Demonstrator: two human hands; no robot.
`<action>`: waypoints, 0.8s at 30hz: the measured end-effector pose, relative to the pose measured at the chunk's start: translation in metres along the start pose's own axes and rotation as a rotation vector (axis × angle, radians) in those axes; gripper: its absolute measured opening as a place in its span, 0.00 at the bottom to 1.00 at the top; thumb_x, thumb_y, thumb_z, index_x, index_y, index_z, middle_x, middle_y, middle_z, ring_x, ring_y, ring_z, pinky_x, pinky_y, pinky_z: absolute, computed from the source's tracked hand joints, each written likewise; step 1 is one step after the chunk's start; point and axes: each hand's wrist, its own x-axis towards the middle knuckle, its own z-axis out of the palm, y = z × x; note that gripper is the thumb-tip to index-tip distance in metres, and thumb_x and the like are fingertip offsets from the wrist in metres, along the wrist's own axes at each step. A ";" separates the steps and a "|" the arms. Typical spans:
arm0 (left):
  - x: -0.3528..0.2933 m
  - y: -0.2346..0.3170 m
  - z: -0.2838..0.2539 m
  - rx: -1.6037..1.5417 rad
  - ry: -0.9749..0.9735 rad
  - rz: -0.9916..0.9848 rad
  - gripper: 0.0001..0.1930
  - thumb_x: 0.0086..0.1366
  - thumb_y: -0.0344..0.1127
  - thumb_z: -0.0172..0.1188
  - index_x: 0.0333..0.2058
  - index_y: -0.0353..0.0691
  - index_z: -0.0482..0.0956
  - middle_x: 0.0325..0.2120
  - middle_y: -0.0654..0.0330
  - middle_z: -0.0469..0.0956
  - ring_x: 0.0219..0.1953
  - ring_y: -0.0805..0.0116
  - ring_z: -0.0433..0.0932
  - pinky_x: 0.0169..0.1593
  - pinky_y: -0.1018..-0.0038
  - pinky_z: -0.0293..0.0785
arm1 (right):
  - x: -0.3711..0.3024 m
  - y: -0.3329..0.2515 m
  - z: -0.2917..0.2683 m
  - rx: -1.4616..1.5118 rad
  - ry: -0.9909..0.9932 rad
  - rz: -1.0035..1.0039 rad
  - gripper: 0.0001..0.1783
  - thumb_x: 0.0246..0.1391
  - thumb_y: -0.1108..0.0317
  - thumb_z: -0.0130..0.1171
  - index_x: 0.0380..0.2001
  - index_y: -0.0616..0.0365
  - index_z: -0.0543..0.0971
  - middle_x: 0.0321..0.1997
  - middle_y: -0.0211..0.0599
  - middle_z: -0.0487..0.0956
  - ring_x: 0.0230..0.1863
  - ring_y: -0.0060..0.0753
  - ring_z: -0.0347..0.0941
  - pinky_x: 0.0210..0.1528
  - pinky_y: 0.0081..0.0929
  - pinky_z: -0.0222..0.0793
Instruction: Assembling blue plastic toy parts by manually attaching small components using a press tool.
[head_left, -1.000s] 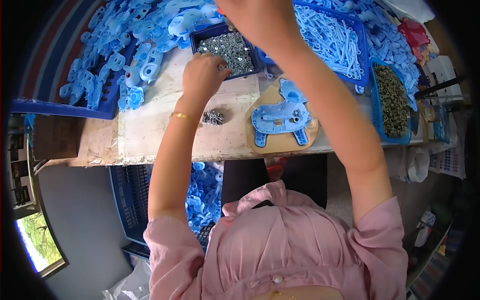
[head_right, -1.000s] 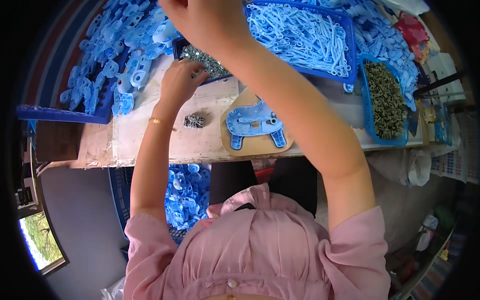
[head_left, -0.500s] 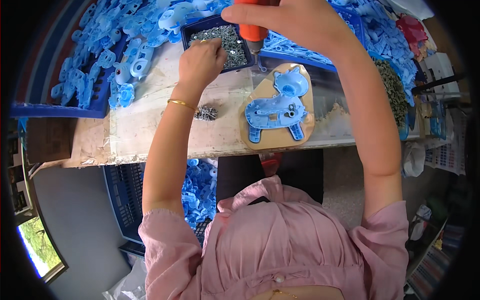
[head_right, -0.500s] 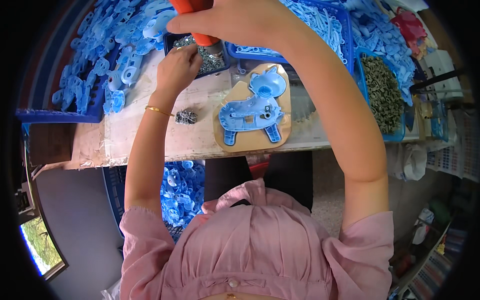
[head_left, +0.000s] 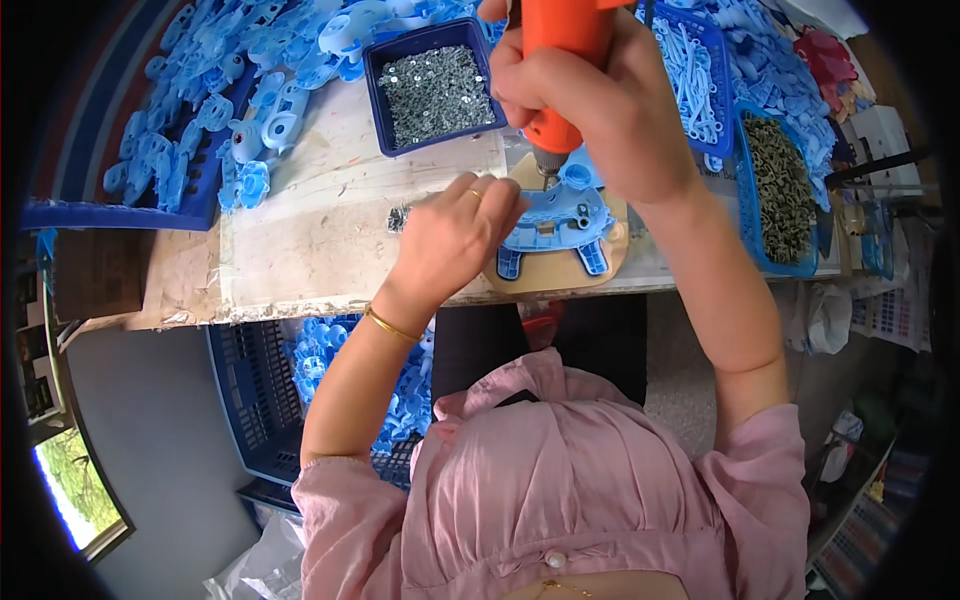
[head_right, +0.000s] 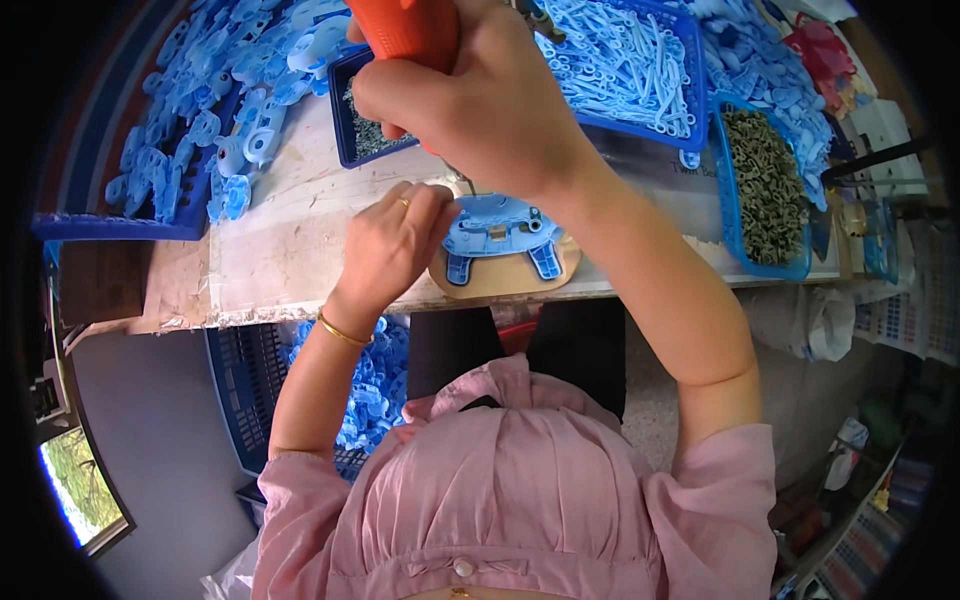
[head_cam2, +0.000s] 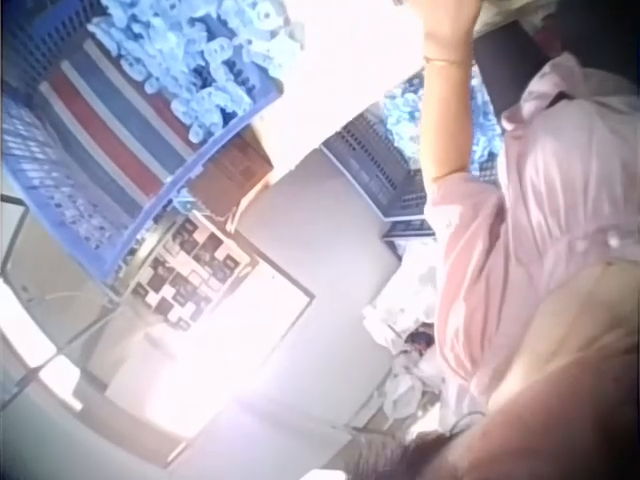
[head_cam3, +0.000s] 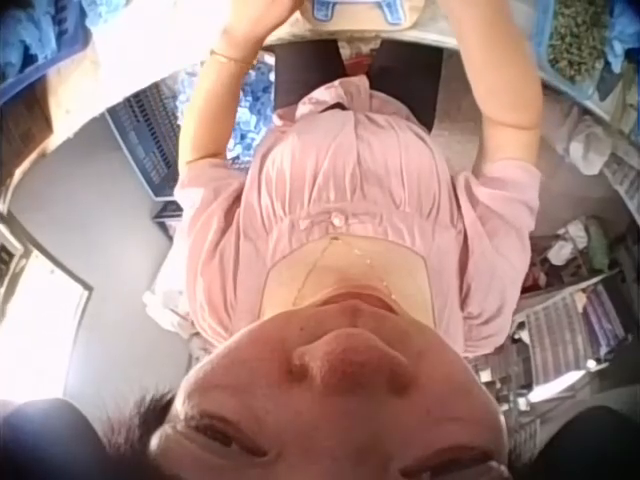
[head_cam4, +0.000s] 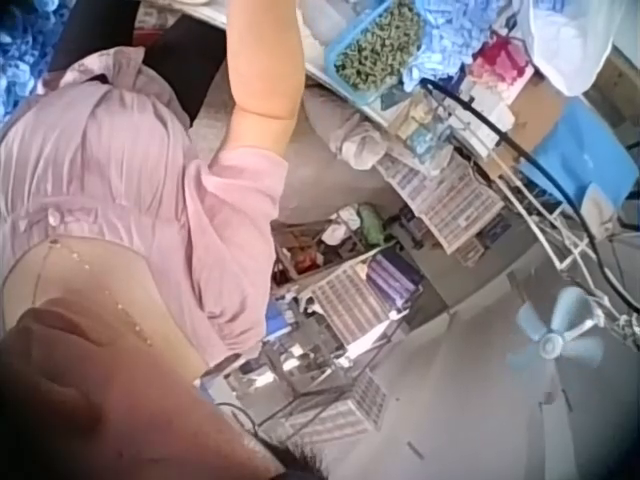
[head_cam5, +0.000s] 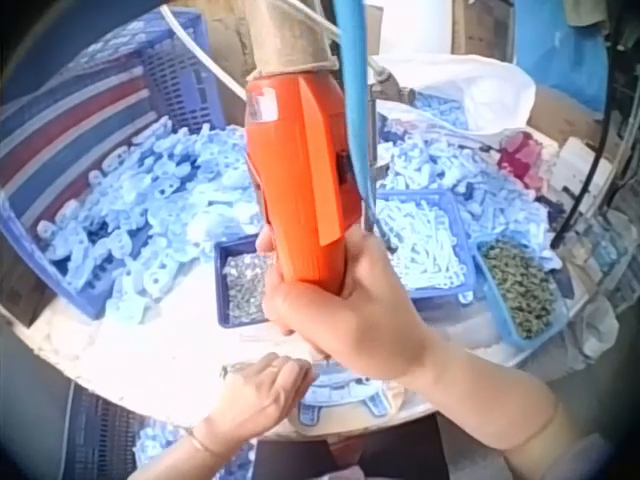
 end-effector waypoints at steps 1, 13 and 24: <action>-0.002 0.002 -0.001 0.003 0.000 -0.004 0.11 0.64 0.37 0.67 0.32 0.43 0.73 0.24 0.64 0.72 0.28 0.67 0.77 0.26 0.70 0.74 | -0.003 -0.003 0.002 0.002 -0.009 0.035 0.16 0.54 0.77 0.59 0.47 0.67 0.73 0.29 0.30 0.77 0.28 0.17 0.72 0.32 0.19 0.68; -0.015 0.016 0.012 -0.285 0.061 -0.089 0.10 0.64 0.34 0.66 0.39 0.40 0.74 0.28 0.59 0.78 0.31 0.61 0.80 0.30 0.65 0.77 | -0.020 0.008 0.010 0.103 0.022 0.032 0.19 0.55 0.78 0.61 0.50 0.69 0.73 0.33 0.32 0.78 0.29 0.16 0.73 0.33 0.17 0.69; -0.013 0.019 0.003 -0.353 0.066 -0.097 0.11 0.63 0.36 0.68 0.39 0.40 0.76 0.24 0.61 0.78 0.29 0.58 0.78 0.32 0.64 0.74 | -0.019 0.014 0.013 0.132 0.008 0.015 0.17 0.58 0.74 0.62 0.49 0.68 0.73 0.28 0.30 0.77 0.26 0.16 0.72 0.29 0.17 0.69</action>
